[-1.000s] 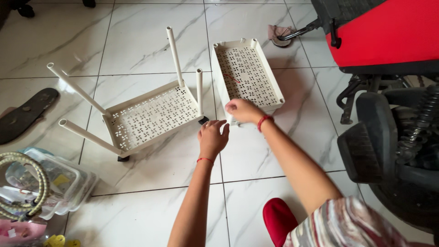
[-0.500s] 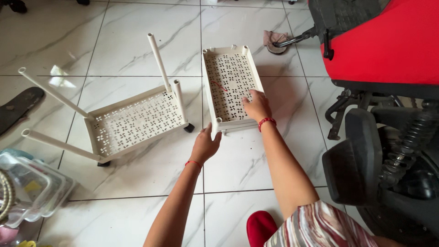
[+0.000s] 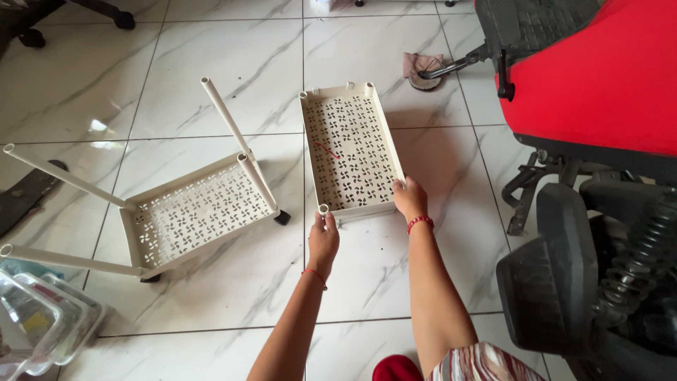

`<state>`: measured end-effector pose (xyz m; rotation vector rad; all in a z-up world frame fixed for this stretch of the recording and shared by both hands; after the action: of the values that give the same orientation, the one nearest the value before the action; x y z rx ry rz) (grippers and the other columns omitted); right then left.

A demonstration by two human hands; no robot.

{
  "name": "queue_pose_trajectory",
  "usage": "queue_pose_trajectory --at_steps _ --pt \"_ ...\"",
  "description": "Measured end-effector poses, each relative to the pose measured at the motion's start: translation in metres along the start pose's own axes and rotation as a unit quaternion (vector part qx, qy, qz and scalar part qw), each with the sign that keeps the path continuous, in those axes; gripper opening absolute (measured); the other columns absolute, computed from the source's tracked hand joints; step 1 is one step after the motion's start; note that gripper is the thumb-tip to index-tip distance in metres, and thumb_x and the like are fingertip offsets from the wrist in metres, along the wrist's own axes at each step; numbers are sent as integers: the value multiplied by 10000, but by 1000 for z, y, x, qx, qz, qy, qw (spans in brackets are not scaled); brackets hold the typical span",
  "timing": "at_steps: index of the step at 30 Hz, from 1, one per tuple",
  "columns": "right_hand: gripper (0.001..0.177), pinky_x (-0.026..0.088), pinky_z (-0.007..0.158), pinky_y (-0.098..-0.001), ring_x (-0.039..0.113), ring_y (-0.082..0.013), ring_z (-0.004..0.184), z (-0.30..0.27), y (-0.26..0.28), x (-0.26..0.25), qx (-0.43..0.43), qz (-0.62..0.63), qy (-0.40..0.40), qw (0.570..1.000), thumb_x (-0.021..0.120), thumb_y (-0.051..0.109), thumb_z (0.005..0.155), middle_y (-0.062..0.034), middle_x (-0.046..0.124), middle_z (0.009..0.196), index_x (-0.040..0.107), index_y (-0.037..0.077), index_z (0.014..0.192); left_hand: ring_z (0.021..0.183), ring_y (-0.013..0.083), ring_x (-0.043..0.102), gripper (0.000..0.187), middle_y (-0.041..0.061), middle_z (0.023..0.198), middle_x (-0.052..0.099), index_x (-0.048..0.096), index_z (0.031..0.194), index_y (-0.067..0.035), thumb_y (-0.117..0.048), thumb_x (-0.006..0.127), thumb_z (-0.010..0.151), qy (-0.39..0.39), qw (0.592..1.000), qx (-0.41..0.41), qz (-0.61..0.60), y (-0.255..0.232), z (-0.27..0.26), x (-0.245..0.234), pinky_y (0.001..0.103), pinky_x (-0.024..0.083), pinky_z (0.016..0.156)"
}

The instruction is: The person assembles a white plastic rolling cart by inserting vertical poles into the bottom tray and stacking perforated trays on top. They secure each tray with poles and add wheels to the base, completing the three-tier cart.

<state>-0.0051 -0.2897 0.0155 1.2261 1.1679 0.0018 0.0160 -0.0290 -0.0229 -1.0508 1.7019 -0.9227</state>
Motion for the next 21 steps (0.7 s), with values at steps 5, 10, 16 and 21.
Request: queue_pose_trajectory --at_steps 5,10,16,21 --pt "363 527 915 -447 695 -358 1029 -13 12 -7 9 63 -3 998 489 323 1004 -178 733 1080 674 110 1233 996 239 576 680 149 1098 633 283 1539 -9 -457 489 1071 2 984 -46 -172 0 2 26 381 491 862" --pt "354 514 837 -434 672 -341 951 -20 26 -21 -23 78 -47 996 511 293 982 -156 717 1036 676 131 1252 957 171 510 562 25 1139 536 359 1412 -90 -464 506 1020 52 945 -134 -292 -19 -11 32 375 457 834" --pt "330 526 821 -388 682 -255 868 -16 35 -30 27 123 13 992 498 257 990 -135 722 961 685 58 1175 1033 186 555 569 51 1251 559 363 1438 -155 -452 537 985 36 943 -103 -314 -54 -23 15 393 463 891" --pt "316 489 783 -406 594 -197 939 -8 27 -14 148 386 100 905 524 169 909 -57 643 1079 648 49 1174 1289 261 559 699 88 1418 522 271 1476 -187 -448 642 944 25 920 -70 -386 -80 -25 3 443 410 1055"
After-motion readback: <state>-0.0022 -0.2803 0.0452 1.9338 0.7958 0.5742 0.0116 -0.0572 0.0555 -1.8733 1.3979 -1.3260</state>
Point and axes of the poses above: each hand's wrist, its own z-axis towards the middle knuckle, its own x-axis out of the palm, y = z × x, the point moved 3 cm from there along z, towards the middle knuckle
